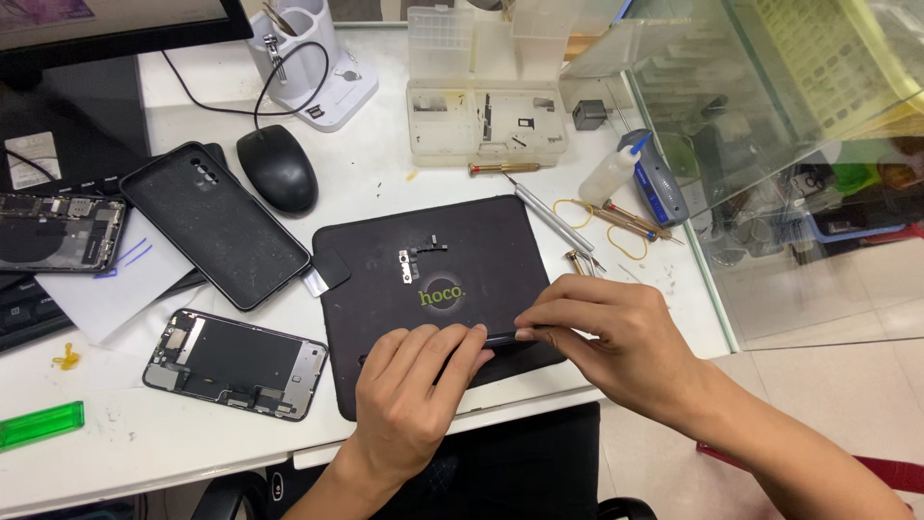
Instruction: The person works on a disassembled smartphone, connecting a ribbon cable and securing it with a screwdriver. They then handle a second smartphone, removing its case and using a prying tool to separate the back cover.
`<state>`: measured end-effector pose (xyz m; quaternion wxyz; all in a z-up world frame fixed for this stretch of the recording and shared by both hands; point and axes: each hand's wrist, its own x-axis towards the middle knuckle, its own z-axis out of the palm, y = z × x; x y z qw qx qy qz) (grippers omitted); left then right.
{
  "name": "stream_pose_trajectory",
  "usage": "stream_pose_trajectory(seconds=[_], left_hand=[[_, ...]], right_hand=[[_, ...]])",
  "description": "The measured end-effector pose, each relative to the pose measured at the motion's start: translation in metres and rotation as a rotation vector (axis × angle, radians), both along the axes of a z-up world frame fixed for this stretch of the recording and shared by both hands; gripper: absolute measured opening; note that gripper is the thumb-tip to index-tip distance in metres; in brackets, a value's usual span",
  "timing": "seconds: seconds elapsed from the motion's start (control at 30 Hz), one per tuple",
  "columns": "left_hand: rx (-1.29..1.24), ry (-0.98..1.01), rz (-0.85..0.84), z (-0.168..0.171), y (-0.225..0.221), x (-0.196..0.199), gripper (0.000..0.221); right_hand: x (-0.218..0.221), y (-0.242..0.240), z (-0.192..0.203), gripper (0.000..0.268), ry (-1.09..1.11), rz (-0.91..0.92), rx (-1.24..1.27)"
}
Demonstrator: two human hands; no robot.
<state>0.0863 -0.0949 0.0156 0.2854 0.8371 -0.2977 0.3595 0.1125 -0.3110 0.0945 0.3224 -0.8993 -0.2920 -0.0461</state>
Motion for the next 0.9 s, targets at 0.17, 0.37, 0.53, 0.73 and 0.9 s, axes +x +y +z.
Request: stream_pose_trajectory(seconds=[0.17, 0.37, 0.53, 0.73, 0.9], left_hand=[[-0.009, -0.009, 0.012, -0.001, -0.001, 0.001, 0.024], [-0.011, 0.004, 0.009, -0.002, -0.002, 0.001, 0.025], [0.002, 0.010, 0.006, 0.001, 0.001, 0.000, 0.026], [0.013, 0.010, -0.007, 0.002, 0.002, 0.001, 0.026], [-0.014, 0.003, 0.008, 0.002, -0.001, 0.001, 0.024]], right_hand=[[0.001, 0.000, -0.001, 0.010, 0.000, -0.002, -0.006], [0.001, 0.001, -0.004, 0.011, -0.021, 0.019, 0.003], [0.001, 0.004, 0.005, 0.014, -0.058, 0.106, -0.096], [0.006, 0.007, 0.011, 0.016, -0.082, 0.188, -0.247], [0.007, 0.011, 0.011, 0.013, -0.039, 0.151, -0.170]])
